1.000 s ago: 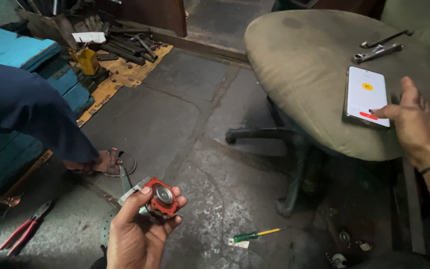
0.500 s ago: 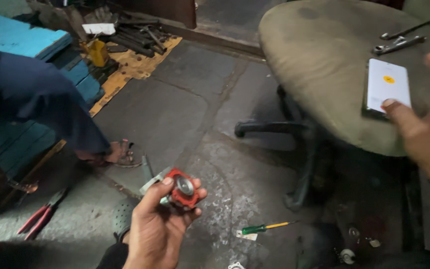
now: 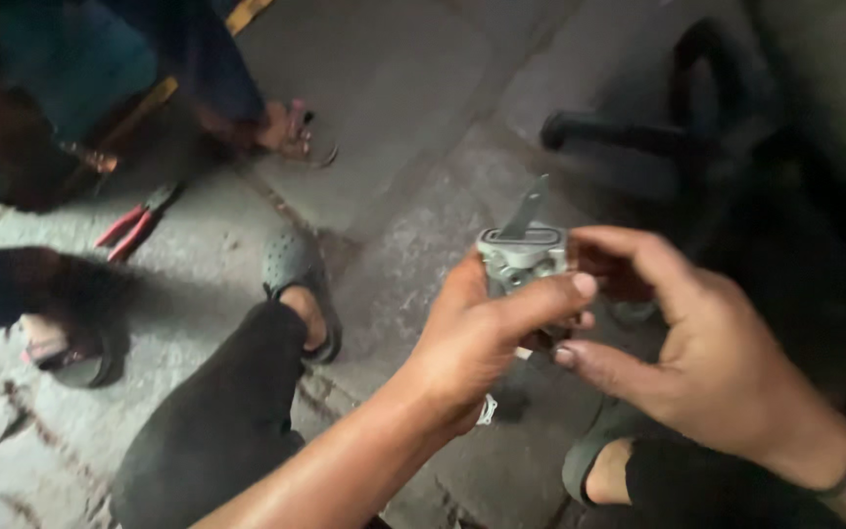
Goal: The person assembles a small mechanical part by inserting a red circular component into a silver housing. They repeatedly fit and remove the red part to check alignment, then insert a small metal pin into the assembly. The person handles the components by hand without using tools.
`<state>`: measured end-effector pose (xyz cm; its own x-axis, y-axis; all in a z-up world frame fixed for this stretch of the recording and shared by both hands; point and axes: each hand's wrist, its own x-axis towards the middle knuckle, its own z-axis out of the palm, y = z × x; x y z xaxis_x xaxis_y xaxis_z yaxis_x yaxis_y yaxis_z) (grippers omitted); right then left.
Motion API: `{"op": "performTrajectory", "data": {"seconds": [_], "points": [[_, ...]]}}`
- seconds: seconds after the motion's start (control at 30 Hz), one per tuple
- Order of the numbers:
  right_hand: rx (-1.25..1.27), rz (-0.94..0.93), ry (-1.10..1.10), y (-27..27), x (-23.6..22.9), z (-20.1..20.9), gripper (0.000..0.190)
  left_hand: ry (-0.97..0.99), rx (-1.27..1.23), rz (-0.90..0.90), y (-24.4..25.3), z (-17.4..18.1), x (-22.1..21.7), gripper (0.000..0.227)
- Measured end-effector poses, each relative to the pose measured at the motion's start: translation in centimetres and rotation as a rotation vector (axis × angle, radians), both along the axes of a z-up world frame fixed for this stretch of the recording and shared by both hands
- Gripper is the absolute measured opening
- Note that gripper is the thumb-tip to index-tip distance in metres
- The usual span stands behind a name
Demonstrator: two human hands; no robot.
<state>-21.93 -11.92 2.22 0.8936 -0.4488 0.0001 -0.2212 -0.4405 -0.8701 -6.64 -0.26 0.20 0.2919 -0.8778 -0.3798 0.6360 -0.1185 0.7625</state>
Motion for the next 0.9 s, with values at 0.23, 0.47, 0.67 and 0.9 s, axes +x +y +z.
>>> {"op": "performTrajectory", "data": {"seconds": [0.23, 0.47, 0.67, 0.9], "points": [[0.045, -0.008, -0.020, -1.6, -0.3, -0.6, 0.070, 0.165, -0.010, -0.056, -0.9, -0.2, 0.5, 0.042], [-0.005, 0.023, 0.088, -1.8, -0.7, -0.9, 0.076, 0.232, 0.002, -0.021, -0.7, -1.1, 0.6, 0.045], [-0.092, 0.037, 0.169, -1.5, -0.6, -1.4, 0.096, 0.316, 0.076, 0.001, -0.7, -1.0, 0.0, 0.045], [-0.043, -0.013, 0.072, -1.7, -1.4, -1.0, 0.077, 0.232, 0.105, -0.069, -1.2, -0.9, -0.5, 0.049]]}}
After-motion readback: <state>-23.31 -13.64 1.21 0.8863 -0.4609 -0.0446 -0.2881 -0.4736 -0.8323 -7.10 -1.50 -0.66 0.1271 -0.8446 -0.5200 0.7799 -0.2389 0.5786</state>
